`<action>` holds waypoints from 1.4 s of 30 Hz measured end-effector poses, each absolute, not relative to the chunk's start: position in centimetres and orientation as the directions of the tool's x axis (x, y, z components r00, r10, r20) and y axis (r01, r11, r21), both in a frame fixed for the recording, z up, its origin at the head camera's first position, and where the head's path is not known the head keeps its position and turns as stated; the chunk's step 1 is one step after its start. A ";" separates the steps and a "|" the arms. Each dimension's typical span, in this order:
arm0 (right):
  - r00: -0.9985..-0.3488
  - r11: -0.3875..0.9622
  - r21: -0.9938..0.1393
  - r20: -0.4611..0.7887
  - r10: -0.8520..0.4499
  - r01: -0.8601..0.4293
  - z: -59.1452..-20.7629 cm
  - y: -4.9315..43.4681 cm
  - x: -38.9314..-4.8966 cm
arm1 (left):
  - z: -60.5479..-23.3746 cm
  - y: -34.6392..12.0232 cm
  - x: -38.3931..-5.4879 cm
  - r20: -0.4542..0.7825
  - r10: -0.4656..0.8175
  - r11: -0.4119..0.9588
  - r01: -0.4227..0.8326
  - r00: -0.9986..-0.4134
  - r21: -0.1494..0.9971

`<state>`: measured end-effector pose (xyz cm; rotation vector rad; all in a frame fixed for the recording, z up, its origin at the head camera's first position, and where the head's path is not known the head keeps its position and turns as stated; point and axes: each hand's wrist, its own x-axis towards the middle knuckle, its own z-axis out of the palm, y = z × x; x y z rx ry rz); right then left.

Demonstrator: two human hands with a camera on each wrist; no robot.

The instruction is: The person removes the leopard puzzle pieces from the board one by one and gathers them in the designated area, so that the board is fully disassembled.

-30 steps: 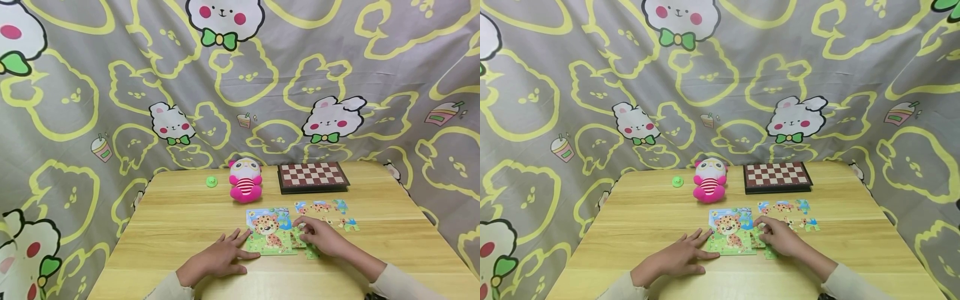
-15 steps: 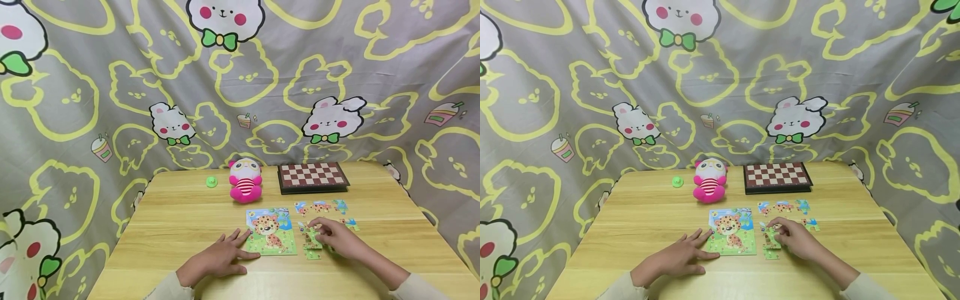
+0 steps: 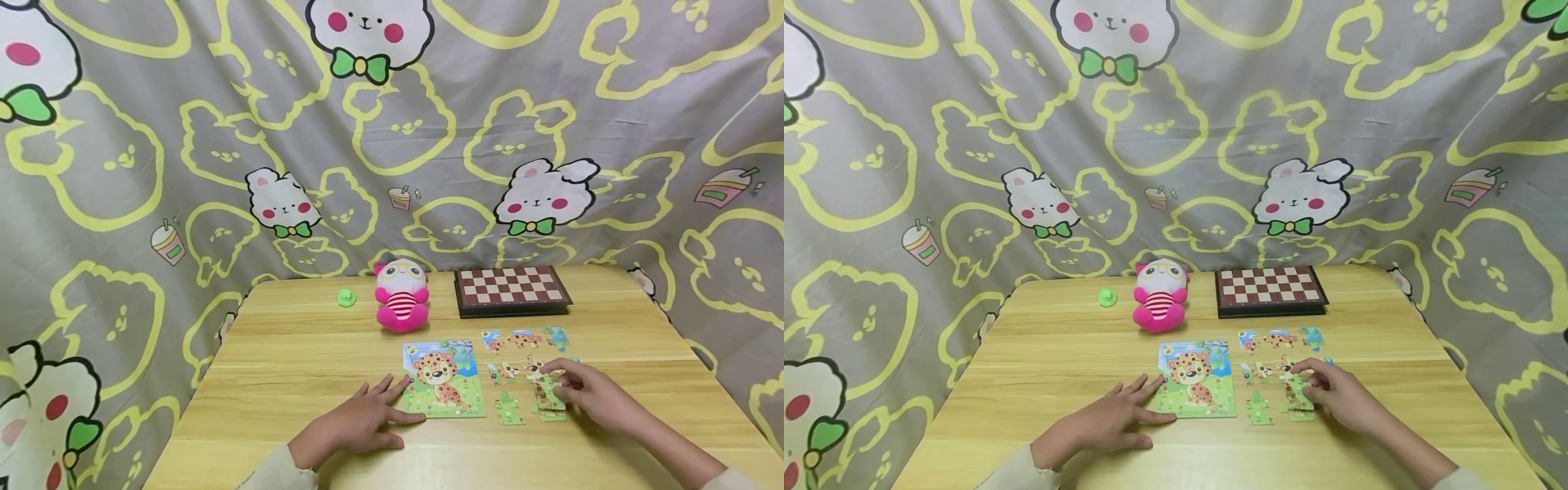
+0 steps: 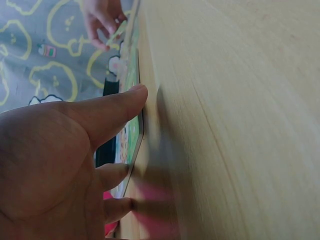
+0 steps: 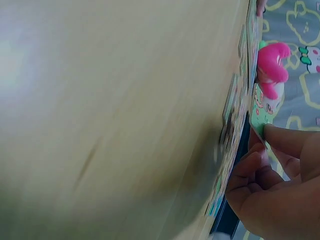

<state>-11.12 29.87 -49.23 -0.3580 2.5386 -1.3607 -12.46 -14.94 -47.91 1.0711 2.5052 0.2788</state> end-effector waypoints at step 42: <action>-0.956 0.728 -0.661 -0.055 -0.290 -0.182 -51.2 35.8 -9.9 | -48.4 -15.0 -12.7 -0.259 0.733 0.680 0.670 -0.629 0.298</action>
